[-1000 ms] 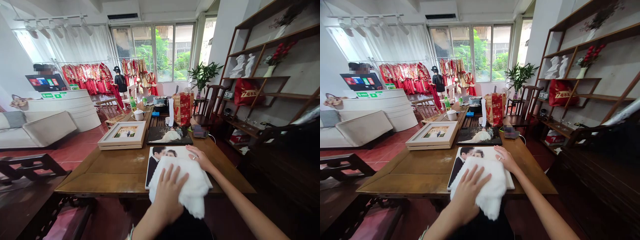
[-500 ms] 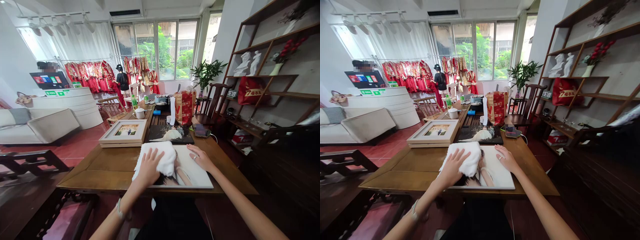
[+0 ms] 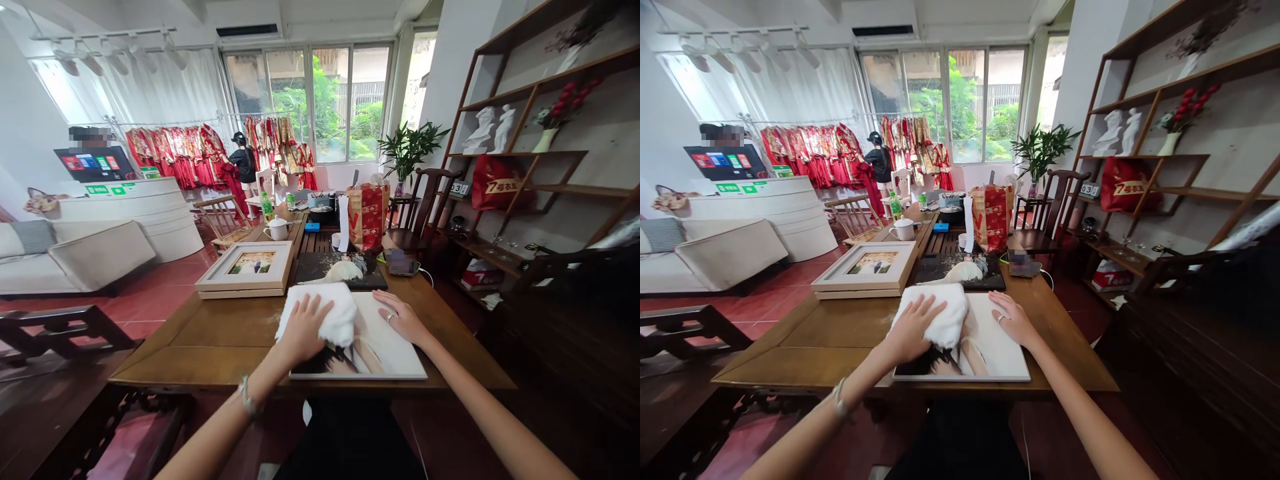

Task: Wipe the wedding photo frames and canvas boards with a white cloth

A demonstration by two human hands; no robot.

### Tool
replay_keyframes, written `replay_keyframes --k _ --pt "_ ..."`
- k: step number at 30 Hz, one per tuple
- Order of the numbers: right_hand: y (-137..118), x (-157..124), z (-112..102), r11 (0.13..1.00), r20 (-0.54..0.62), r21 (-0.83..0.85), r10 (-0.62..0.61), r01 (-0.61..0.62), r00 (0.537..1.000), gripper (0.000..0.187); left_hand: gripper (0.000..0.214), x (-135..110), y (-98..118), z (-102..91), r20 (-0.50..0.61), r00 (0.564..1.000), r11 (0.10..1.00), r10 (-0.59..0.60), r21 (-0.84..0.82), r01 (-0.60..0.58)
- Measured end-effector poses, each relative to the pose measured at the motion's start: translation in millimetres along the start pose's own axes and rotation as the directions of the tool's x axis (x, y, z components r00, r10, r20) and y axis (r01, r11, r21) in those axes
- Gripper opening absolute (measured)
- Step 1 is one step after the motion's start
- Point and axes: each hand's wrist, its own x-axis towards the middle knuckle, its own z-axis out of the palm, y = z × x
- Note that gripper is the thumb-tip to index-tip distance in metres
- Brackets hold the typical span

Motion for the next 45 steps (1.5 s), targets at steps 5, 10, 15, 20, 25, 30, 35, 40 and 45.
replay_keyframes --k 5,10,15,20,25,30,35,40,45 --pt "-4 0 -1 0.999 -0.003 -0.011 0.036 -0.036 0.999 0.037 0.075 37 -10 0.1 -0.055 0.998 1.000 -0.008 0.013 0.009" --pt "-6 1 1 0.999 -0.007 -0.022 0.045 -0.045 0.999 0.039 0.086 -17 9 5.9 -0.005 0.999 0.999 -0.032 -0.004 0.032" --pt "-4 1 3 0.999 -0.023 -0.002 0.033 -0.033 0.999 0.038 0.099 -89 45 10.1 0.144 0.986 0.994 -0.082 -0.065 0.092" --pt "-2 1 2 1.000 -0.020 -0.014 0.021 -0.021 1.000 0.038 0.096 -76 47 9.1 0.118 0.992 0.995 -0.034 -0.094 0.046" --pt "-5 0 -1 0.999 0.012 -0.044 0.013 -0.012 1.000 0.038 0.080 7 24 6.7 -0.031 0.999 0.999 -0.032 -0.036 0.031" --pt "-8 0 -2 0.998 0.010 -0.052 0.024 -0.023 1.000 0.038 0.075 35 28 4.0 -0.043 0.998 0.999 -0.050 -0.019 0.049" --pt "-6 0 0 0.999 0.012 -0.039 0.019 -0.018 1.000 0.038 0.088 -34 66 27.9 -0.027 0.999 0.999 0.020 -0.040 -0.021" --pt "-4 1 1 0.999 -0.010 -0.025 0.028 -0.028 1.000 0.038 0.096 -71 84 34.3 0.050 0.989 0.989 0.139 -0.054 -0.137" --pt "-1 0 0 1.000 0.009 0.009 -0.018 0.018 1.000 0.041 0.083 -6 68 10.6 0.038 0.998 0.997 0.050 0.061 -0.052"
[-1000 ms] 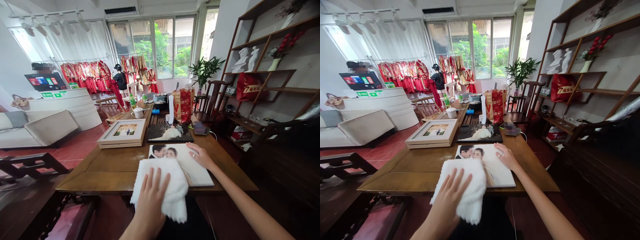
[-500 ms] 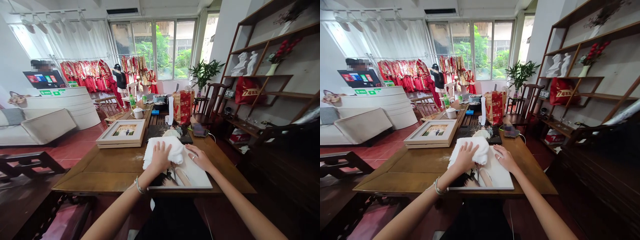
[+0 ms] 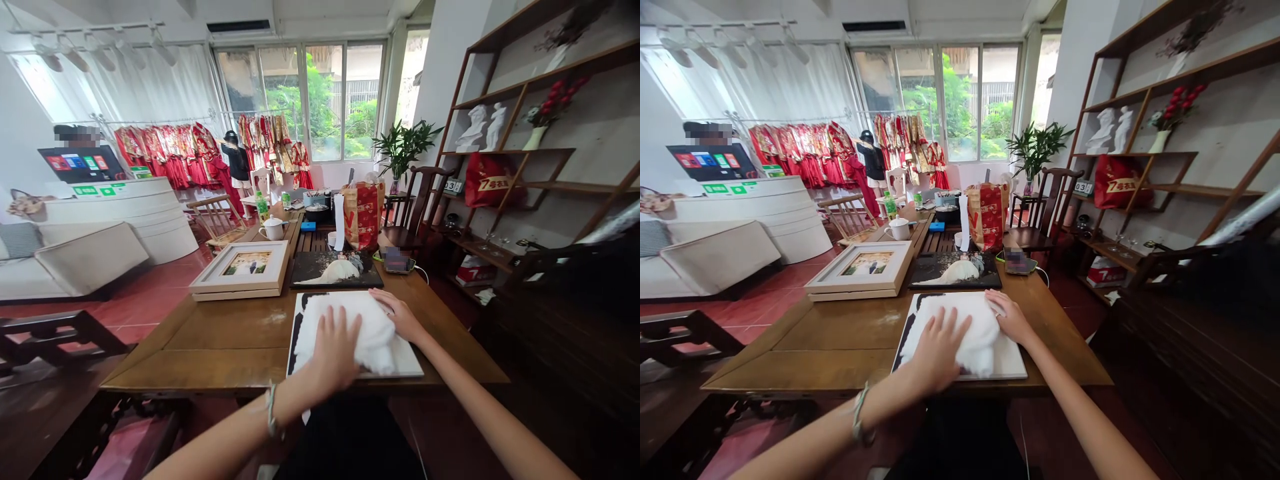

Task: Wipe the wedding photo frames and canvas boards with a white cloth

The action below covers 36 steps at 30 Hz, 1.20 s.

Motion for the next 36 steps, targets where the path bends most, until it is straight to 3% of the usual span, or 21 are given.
replay_keyframes --k 4,7,10,14,17,20,25,28,32,36 --pt "-1 1 0 1.000 -0.017 -0.016 -0.004 0.004 1.000 0.044 0.078 55 -14 -9.4 -0.068 0.993 0.995 -0.094 0.025 0.096" --pt "-2 1 0 1.000 -0.011 -0.017 -0.003 0.003 1.000 0.044 0.077 60 -12 -6.9 -0.087 0.988 0.991 -0.129 0.026 0.132" --pt "-2 1 -1 1.000 0.008 0.004 0.010 -0.010 1.000 0.044 0.081 30 0 2.6 -0.069 0.994 0.996 -0.086 0.025 0.088" --pt "1 1 0 0.999 0.007 0.031 0.021 -0.021 1.000 0.039 0.095 -31 18 22.0 -0.064 0.994 0.996 0.093 -0.006 -0.094" --pt "2 2 1 0.999 -0.009 0.031 0.027 -0.027 1.000 0.036 0.100 -52 22 27.7 -0.073 0.978 0.980 0.193 -0.027 -0.195" --pt "2 2 0 0.999 -0.002 0.046 0.017 -0.017 1.000 0.035 0.092 -33 14 17.2 -0.045 0.983 0.984 0.179 -0.016 -0.180" --pt "3 2 -1 0.998 0.013 0.058 -0.013 0.012 1.000 0.040 0.079 37 -6 -11.9 -0.036 0.999 1.000 0.001 0.020 0.000" --pt "5 2 -1 0.999 -0.001 0.050 -0.018 0.018 1.000 0.045 0.076 50 -2 -17.2 -0.046 0.997 0.998 -0.061 0.022 0.062" --pt "8 3 0 0.997 0.016 0.073 -0.019 0.018 1.000 0.038 0.083 7 28 -8.9 -0.014 0.998 0.998 -0.055 0.042 0.056" --pt "11 3 3 0.999 -0.024 0.046 0.016 -0.015 1.000 0.040 0.090 -51 57 1.7 0.042 0.988 0.989 0.148 -0.019 -0.147"
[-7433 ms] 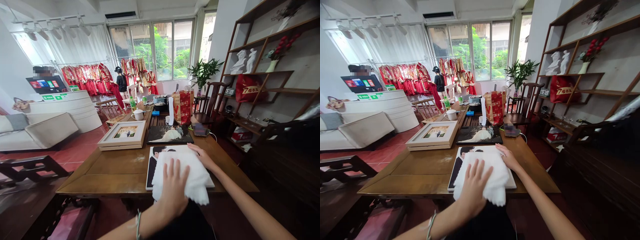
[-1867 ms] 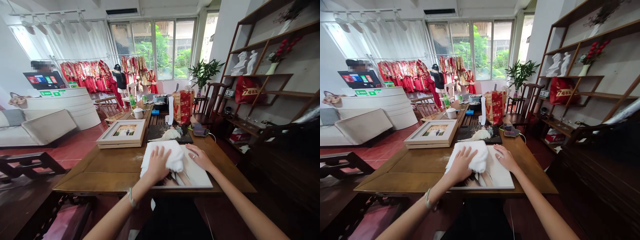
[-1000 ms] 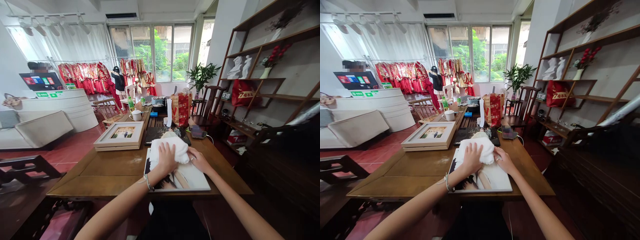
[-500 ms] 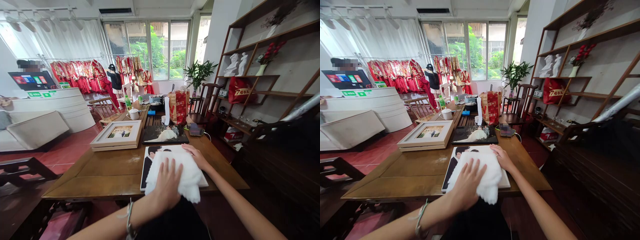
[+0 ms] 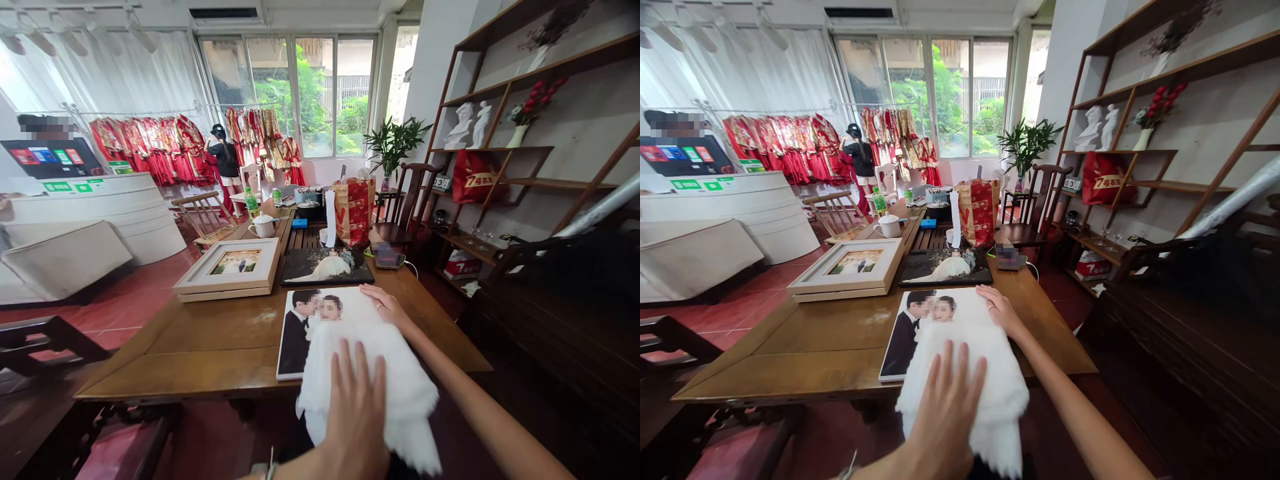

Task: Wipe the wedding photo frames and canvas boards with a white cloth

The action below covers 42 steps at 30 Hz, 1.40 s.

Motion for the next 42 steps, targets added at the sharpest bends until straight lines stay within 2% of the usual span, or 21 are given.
replay_keyframes --k 2,4,7,10,13,16,19,21,24,29,32,34,40,42 --pt "1 0 1 1.000 -0.008 -0.010 0.007 -0.007 1.000 0.041 0.092 -9 9 1.8 -0.011 0.996 0.994 0.094 -0.049 -0.094" --pt "2 1 1 1.000 0.002 -0.007 0.009 -0.009 1.000 0.041 0.088 -6 12 -0.1 -0.015 0.992 0.990 0.123 -0.068 -0.123" --pt "4 3 -2 1.000 0.035 -0.007 0.011 -0.010 0.999 0.040 0.085 7 8 -5.9 0.025 0.996 0.994 0.090 -0.069 -0.088" --pt "3 3 -3 1.000 0.048 -0.023 0.001 0.000 0.999 0.040 0.085 12 -6 -10.1 0.051 0.999 0.998 0.018 -0.060 -0.015" --pt "-1 1 -3 0.999 0.014 -0.036 -0.001 0.002 1.000 0.042 0.081 12 -32 -13.6 0.060 0.991 0.992 -0.121 -0.020 0.122" --pt "-6 -2 -2 1.000 -0.007 -0.028 0.006 -0.006 1.000 0.044 0.078 18 -72 -18.9 0.040 0.973 0.974 -0.228 0.020 0.227" --pt "-9 -2 -3 1.000 -0.003 -0.017 0.012 -0.012 1.000 0.043 0.078 32 -112 -23.8 0.006 0.978 0.978 -0.209 0.008 0.209" --pt "-10 -2 -3 1.000 0.001 -0.021 0.019 -0.019 1.000 0.043 0.080 36 -127 -24.5 -0.007 0.982 0.982 -0.186 -0.031 0.186" --pt "-10 -1 -3 0.999 0.008 -0.035 0.022 -0.022 1.000 0.043 0.085 22 -122 -21.2 -0.005 0.976 0.973 -0.219 -0.077 0.218" --pt "-8 -2 -3 0.999 -0.003 -0.048 0.012 -0.012 1.000 0.044 0.100 -32 -80 -15.6 0.067 0.979 0.974 -0.193 -0.105 0.199" --pt "-7 -3 -3 0.999 -0.005 -0.045 0.002 -0.002 1.000 0.044 0.099 -39 -78 -13.9 0.059 0.985 0.977 -0.164 -0.125 0.170" --pt "-7 -3 -3 0.999 -0.003 -0.046 0.006 -0.006 1.000 0.044 0.094 -25 -90 -12.3 0.016 0.986 0.980 -0.163 -0.117 0.164" --pt "-4 -3 -3 0.999 -0.002 -0.028 0.016 -0.016 1.000 0.044 0.082 53 -139 -10.9 -0.101 0.972 0.976 -0.213 -0.063 0.208" --pt "-4 -3 -3 0.999 -0.005 -0.029 0.020 -0.020 1.000 0.044 0.080 64 -146 -10.1 -0.118 0.966 0.972 -0.232 -0.056 0.227"
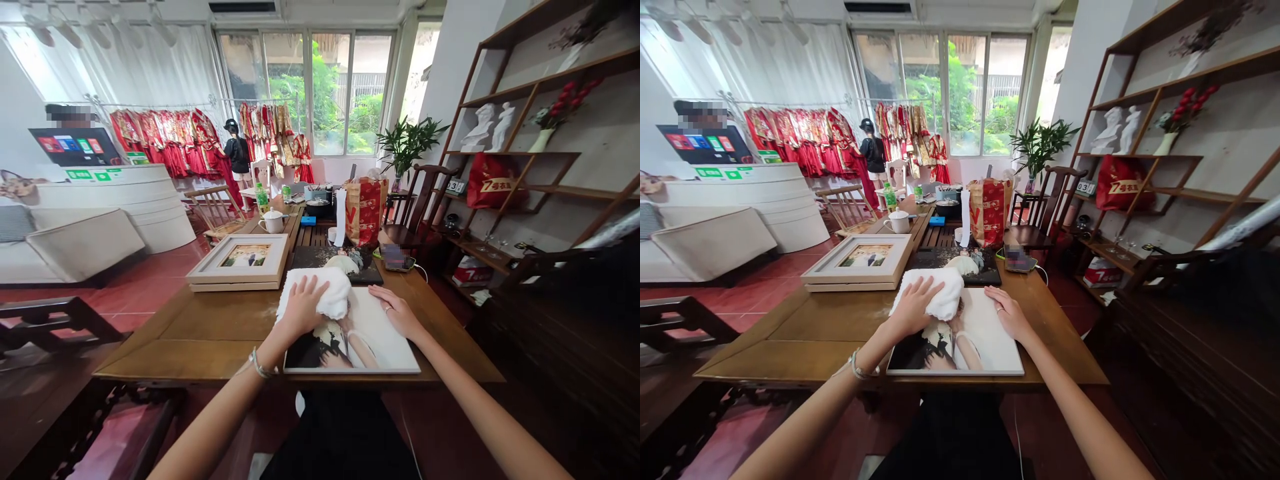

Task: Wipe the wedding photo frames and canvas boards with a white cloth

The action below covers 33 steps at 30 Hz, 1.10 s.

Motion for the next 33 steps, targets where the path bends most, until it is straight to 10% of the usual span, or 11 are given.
replay_keyframes --k 12,21,25,33 --pt "-4 0 0 1.000 0.006 0.012 -0.007 0.007 1.000 0.044 0.103 -122 35 -25.0 0.246 0.964 0.990 0.100 -0.117 -0.072" --pt "-2 0 1 0.999 -0.020 -0.032 -0.009 0.009 1.000 0.043 0.078 -7 -5 3.2 -0.006 0.992 0.992 0.128 -0.012 -0.128" --pt "-1 1 2 0.999 -0.019 -0.048 0.000 0.000 1.000 0.043 0.079 5 -11 -0.3 0.010 0.993 0.993 0.115 -0.003 -0.115" --pt "-2 2 1 0.997 0.009 -0.071 0.004 -0.004 1.000 0.042 0.100 -108 9 -1.4 0.082 0.994 0.997 0.071 -0.025 -0.070"
